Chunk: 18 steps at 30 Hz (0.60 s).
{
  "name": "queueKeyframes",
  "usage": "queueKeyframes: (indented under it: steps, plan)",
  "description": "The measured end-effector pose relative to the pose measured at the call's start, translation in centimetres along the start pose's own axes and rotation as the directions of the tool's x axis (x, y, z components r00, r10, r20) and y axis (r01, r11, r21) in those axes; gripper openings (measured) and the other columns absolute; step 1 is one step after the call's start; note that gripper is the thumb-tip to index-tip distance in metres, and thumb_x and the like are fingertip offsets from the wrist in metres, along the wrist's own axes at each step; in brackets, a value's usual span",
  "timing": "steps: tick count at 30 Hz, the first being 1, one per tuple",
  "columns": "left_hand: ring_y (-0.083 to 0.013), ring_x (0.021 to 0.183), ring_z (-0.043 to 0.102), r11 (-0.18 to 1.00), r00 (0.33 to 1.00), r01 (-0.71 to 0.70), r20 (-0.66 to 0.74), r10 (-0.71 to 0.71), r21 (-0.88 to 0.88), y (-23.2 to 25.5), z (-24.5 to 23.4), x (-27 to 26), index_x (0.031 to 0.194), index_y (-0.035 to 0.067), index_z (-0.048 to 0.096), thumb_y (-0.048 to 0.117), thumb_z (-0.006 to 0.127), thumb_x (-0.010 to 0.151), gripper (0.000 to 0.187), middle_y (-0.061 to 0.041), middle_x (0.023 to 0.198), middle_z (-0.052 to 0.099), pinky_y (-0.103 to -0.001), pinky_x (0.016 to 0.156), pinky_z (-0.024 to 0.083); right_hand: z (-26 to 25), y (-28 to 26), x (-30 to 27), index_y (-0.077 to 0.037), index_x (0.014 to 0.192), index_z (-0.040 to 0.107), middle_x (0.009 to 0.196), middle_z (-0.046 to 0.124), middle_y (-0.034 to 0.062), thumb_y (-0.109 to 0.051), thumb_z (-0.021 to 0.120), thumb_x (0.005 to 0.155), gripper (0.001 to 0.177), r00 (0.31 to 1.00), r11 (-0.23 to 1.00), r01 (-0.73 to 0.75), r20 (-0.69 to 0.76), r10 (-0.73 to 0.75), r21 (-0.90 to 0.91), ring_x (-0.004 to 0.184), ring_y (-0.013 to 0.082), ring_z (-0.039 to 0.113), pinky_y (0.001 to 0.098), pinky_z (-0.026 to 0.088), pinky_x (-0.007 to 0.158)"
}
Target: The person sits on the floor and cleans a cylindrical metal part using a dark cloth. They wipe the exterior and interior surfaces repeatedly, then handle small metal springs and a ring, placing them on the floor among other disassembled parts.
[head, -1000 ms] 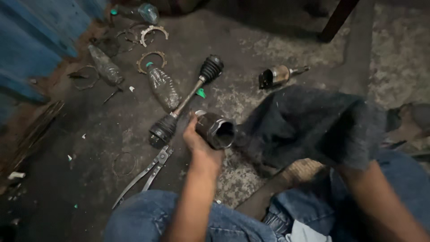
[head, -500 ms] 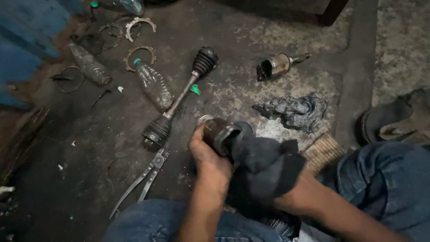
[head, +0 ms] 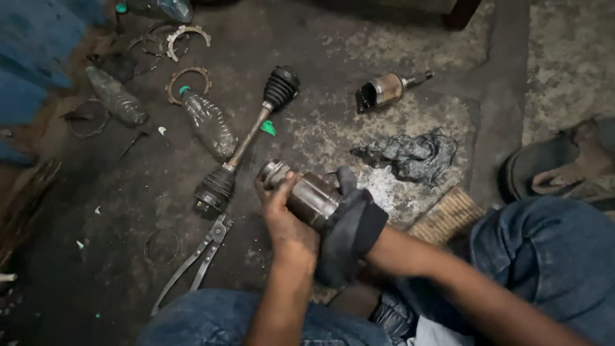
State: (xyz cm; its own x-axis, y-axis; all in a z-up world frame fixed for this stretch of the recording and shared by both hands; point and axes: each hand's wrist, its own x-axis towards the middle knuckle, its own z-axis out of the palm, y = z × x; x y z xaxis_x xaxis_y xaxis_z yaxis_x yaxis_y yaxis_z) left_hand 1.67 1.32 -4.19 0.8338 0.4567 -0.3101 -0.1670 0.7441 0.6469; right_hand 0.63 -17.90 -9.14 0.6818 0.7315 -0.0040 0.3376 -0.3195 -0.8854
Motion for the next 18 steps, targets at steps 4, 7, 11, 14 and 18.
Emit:
queueKeyframes:
  steps: [4,7,11,14,18]
  plan:
    - [-0.0306,0.087,0.067,0.978,0.980,0.191,0.076,-0.185,-0.078,0.8,0.9,-0.7,0.118,0.010,0.059,0.034,0.069,0.090,0.038,-0.011,0.097,0.065,-0.050,0.081,0.057,0.3,3.8,-2.2,-0.005,0.122,0.068,0.118,0.073,0.0088,-0.006,0.064,0.082,0.040,0.974,0.906,-0.194,-0.037,0.224,0.377,0.104,0.0208,0.067,0.0364,0.057,0.087]
    - [-0.0275,0.087,0.066,0.946,0.941,0.269,0.257,-0.219,-0.180,2.0,1.7,-0.7,0.115,0.013,0.061,0.043,0.064,0.090,0.039,-0.008,0.095,0.065,-0.048,0.082,0.057,0.2,3.9,-3.6,0.004,0.127,0.059,0.128,0.064,0.0147,0.002,0.072,0.074,0.055,0.956,0.955,0.244,-0.207,-0.208,0.168,0.116,0.0271,0.060,0.0378,0.048,0.099]
    - [-0.0296,0.086,0.066,0.915,0.949,0.270,0.244,-0.200,-0.300,3.4,1.5,0.7,0.103,0.006,0.060,0.052,0.057,0.097,0.047,-0.012,0.092,0.066,-0.045,0.079,0.057,-1.1,4.0,-4.7,-0.003,0.122,0.065,0.119,0.073,0.0093,-0.004,0.073,0.079,0.044,0.984,0.963,0.053,-0.177,-0.006,0.265,0.110,0.0238,0.071,0.0380,0.057,0.096]
    - [-0.0289,0.083,0.066,0.924,0.982,0.178,0.125,-0.144,-0.339,5.2,0.7,1.9,0.101,0.007,0.062,0.054,0.057,0.099,0.048,-0.013,0.090,0.067,-0.043,0.074,0.056,-3.5,4.2,-5.6,-0.004,0.124,0.065,0.118,0.072,0.0104,-0.012,0.068,0.086,0.039,0.832,0.635,0.027,-0.369,0.414,0.772,0.106,0.0251,0.069,0.0397,0.056,0.093]
    - [-0.0297,0.081,0.066,0.950,0.995,0.087,0.064,-0.071,-0.300,7.4,0.5,2.1,0.100,0.004,0.064,0.057,0.052,0.101,0.053,-0.015,0.092,0.067,-0.043,0.071,0.057,-5.7,2.4,-5.3,-0.003,0.126,0.064,0.117,0.071,0.0104,-0.015,0.067,0.090,0.038,0.810,0.817,0.000,-0.479,0.338,0.577,0.104,0.0241,0.069,0.0383,0.056,0.091]
